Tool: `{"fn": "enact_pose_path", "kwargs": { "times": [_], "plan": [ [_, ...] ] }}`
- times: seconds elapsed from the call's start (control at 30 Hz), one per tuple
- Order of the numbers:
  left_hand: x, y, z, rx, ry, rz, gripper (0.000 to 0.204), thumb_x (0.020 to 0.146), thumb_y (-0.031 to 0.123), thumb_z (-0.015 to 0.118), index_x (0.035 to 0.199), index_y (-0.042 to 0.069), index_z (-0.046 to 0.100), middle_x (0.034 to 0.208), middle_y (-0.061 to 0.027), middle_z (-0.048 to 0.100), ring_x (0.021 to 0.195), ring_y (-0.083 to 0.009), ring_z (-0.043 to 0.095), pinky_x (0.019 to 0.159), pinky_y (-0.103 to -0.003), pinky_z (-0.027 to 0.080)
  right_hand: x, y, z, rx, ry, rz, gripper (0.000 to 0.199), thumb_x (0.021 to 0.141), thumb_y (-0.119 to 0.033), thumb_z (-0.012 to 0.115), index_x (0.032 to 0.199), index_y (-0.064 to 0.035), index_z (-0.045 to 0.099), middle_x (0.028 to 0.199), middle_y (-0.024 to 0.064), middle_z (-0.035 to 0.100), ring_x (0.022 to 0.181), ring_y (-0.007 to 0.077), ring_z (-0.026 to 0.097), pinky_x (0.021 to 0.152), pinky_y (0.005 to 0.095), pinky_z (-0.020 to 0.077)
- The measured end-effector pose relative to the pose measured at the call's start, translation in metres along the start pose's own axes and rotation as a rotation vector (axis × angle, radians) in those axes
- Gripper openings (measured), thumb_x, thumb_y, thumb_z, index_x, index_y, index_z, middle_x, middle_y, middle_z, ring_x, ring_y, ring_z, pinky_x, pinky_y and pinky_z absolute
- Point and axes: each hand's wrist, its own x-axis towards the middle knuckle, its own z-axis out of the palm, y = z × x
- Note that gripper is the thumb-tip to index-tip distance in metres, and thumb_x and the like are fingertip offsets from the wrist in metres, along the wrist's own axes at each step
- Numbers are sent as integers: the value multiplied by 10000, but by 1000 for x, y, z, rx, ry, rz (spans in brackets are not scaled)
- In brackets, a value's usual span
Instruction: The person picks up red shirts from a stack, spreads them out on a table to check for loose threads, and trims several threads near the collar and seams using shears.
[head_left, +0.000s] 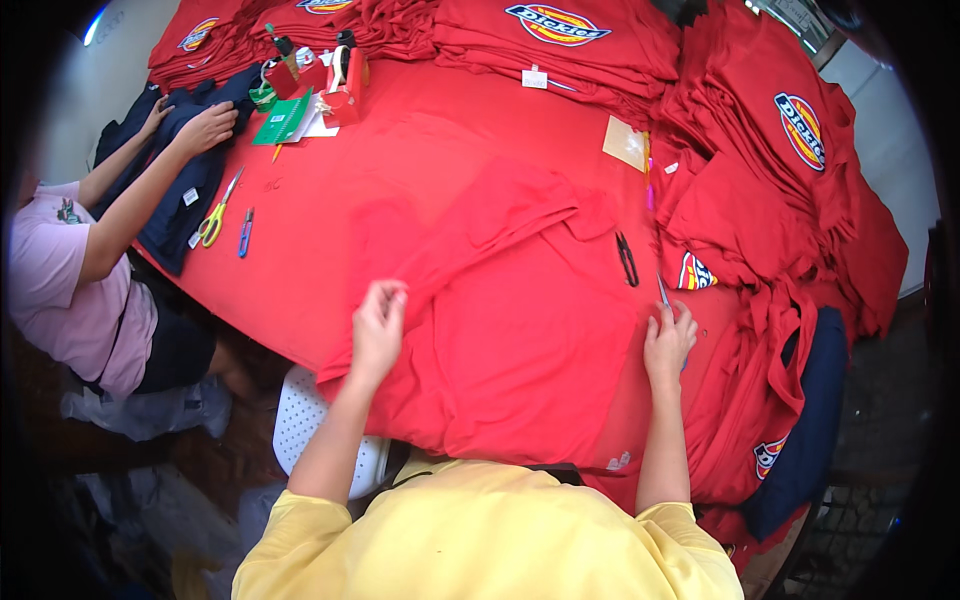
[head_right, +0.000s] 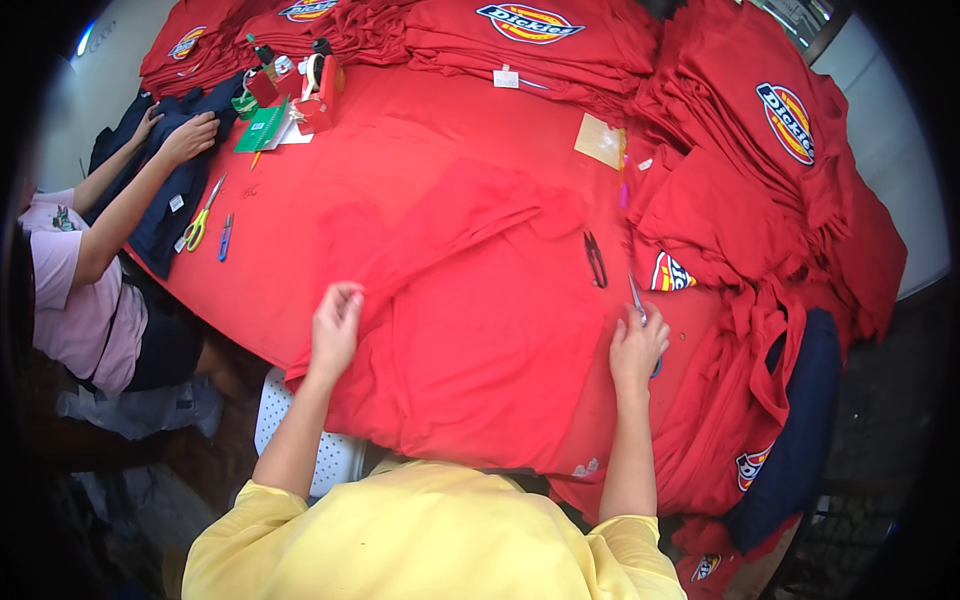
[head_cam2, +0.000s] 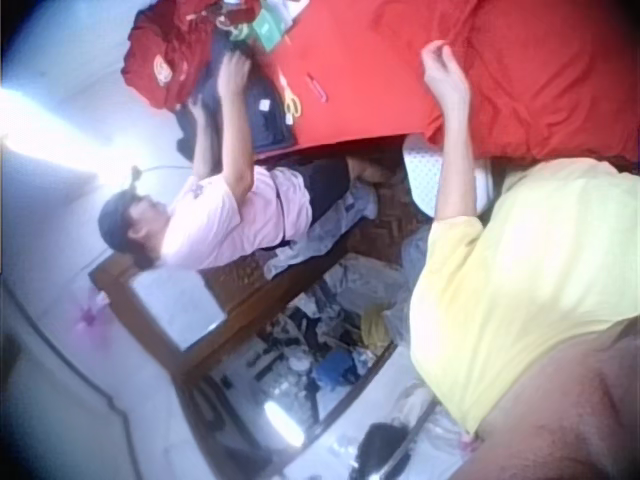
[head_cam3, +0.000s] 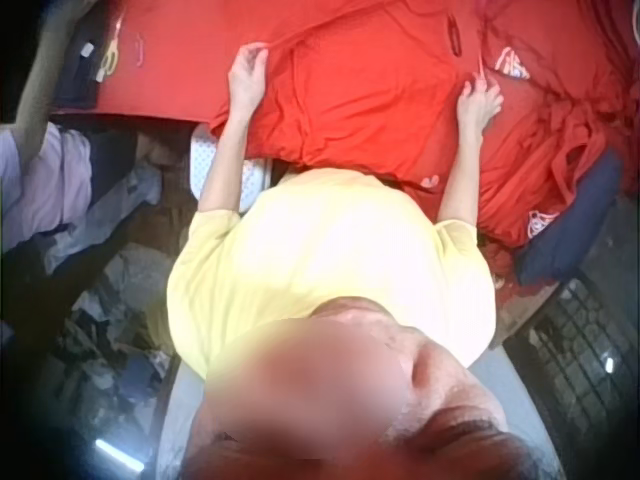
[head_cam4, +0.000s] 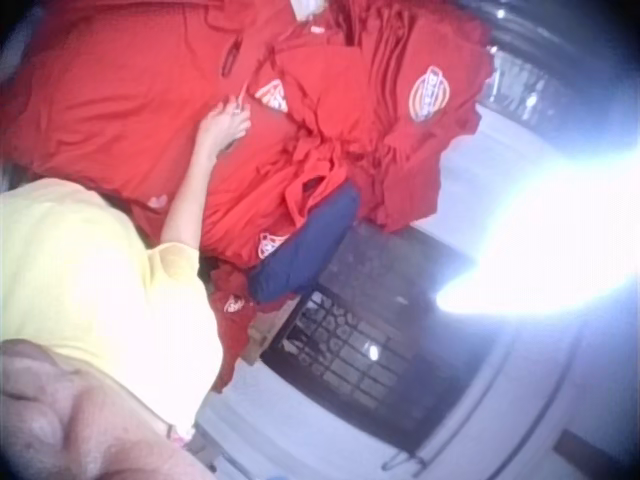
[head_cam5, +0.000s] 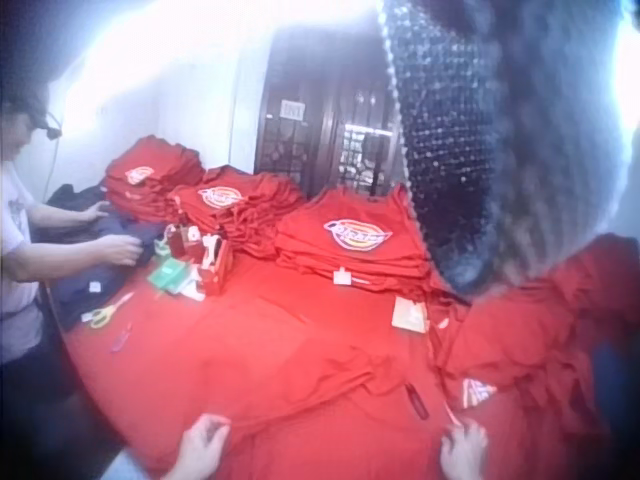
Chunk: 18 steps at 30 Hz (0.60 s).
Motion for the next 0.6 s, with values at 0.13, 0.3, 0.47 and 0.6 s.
{"fn": "enact_pose_path", "kwargs": {
  "times": [0.13, 0.3, 0.47, 0.6],
  "plan": [
    [50, -9, -26, -117, -21, -180, 167, 972, 91, 534, 1083, -20, 590, 937, -65, 647, 883, -91, 582, 802, -233, 464, 18, -37, 9, 388, 0, -174, 169, 875, -78, 596, 1027, -68, 669, 1081, 114, 577, 1008, 315, 510, 881, 412, 427],
    [59, -19, -30, -149, -113, -188, 177, 986, 92, 513, 1100, -14, 599, 989, -54, 637, 924, -92, 572, 853, -233, 455, 47, -100, 21, 518, -144, -308, 158, 874, -51, 580, 1004, -24, 667, 980, 152, 606, 944, 331, 535, 870, 413, 439],
    [57, -26, -32, -172, -83, -182, 192, 993, 110, 503, 1095, -14, 607, 978, -56, 645, 928, -97, 575, 850, -236, 452, 53, -105, 17, 519, -91, -259, 183, 873, -67, 590, 1037, -20, 656, 983, 160, 605, 946, 350, 543, 869, 432, 438],
    [63, -49, -26, -83, 4, -160, 219, 996, 145, 499, 1083, -17, 620, 952, -77, 666, 913, -112, 588, 838, -249, 457, 25, -68, 17, 155, -117, -208, 261, 871, -124, 624, 1122, -55, 624, 1060, 142, 566, 1007, 353, 519, 884, 444, 430]
  ]
}}
